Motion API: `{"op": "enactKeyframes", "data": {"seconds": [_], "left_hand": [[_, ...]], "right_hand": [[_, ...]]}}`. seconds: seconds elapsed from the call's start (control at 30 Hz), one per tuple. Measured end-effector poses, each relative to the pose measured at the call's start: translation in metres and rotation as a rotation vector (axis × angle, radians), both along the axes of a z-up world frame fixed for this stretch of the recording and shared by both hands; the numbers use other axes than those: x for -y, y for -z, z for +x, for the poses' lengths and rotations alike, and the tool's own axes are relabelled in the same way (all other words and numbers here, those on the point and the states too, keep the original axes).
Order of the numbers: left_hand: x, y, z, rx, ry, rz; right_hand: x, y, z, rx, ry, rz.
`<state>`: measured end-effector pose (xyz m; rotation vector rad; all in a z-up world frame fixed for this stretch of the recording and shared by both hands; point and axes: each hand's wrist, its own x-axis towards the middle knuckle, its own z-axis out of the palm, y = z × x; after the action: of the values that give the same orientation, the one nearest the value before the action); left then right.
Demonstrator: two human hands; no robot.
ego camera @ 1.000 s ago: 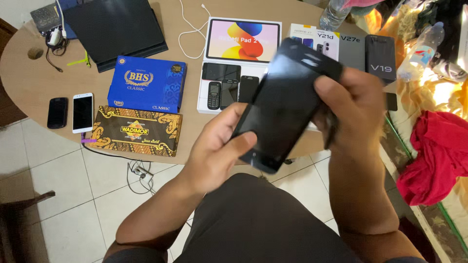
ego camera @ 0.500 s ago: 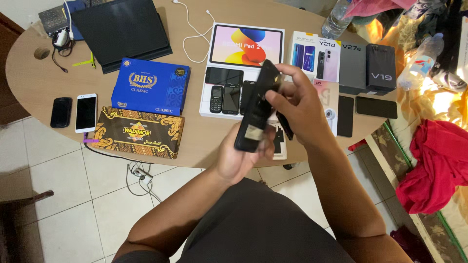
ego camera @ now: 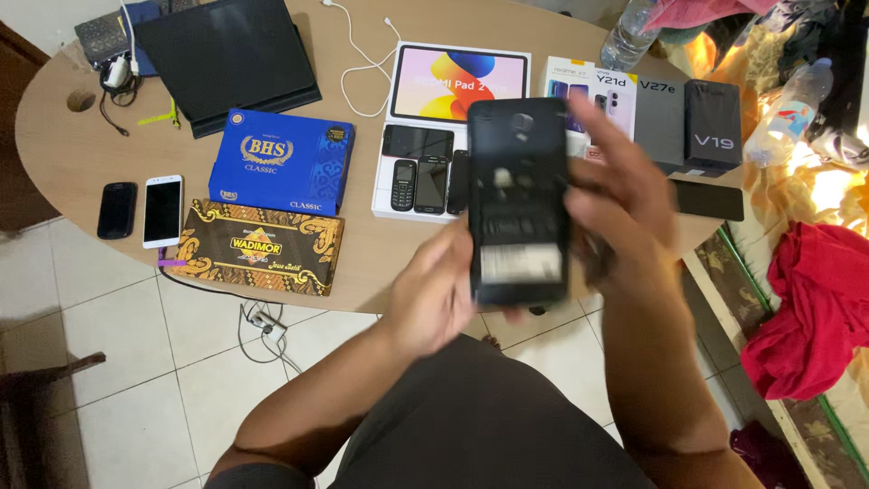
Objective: The person disassembles several mobile phones on a table. They remove back covers, batteries, and SIM cards from each device, then place the components and phones in a row on the table.
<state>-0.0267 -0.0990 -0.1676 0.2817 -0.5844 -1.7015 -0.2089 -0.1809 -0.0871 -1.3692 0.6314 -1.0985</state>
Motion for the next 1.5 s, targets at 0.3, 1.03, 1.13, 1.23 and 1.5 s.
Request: {"op": "enactKeyframes", "data": {"seconds": [0.3,1.03,1.13,1.23,1.5], "left_hand": [[-0.097,-0.014,-0.02,-0.041,0.171,-0.043],[-0.073,-0.031,-0.012,0.052,0.151,-0.022],[-0.073,-0.039,-0.009,0.11,0.097,-0.002],[-0.053,-0.041,0.003,0.221,-0.008,0.044],[0.063,0.015,0.015,0.295,-0.28,0.078]], "right_hand": [[-0.065,-0.021,-0.035,-0.274,-0.124,-0.711],[-0.044,-0.011,-0.036,-0.293,-0.143,-0.769],[-0.043,-0.011,-0.037,-0.239,-0.133,-0.679],[-0.025,-0.006,-0.03,-0.129,-0.083,-0.487],[0.061,0.067,0.033,0.151,-0.025,0.231]]}}
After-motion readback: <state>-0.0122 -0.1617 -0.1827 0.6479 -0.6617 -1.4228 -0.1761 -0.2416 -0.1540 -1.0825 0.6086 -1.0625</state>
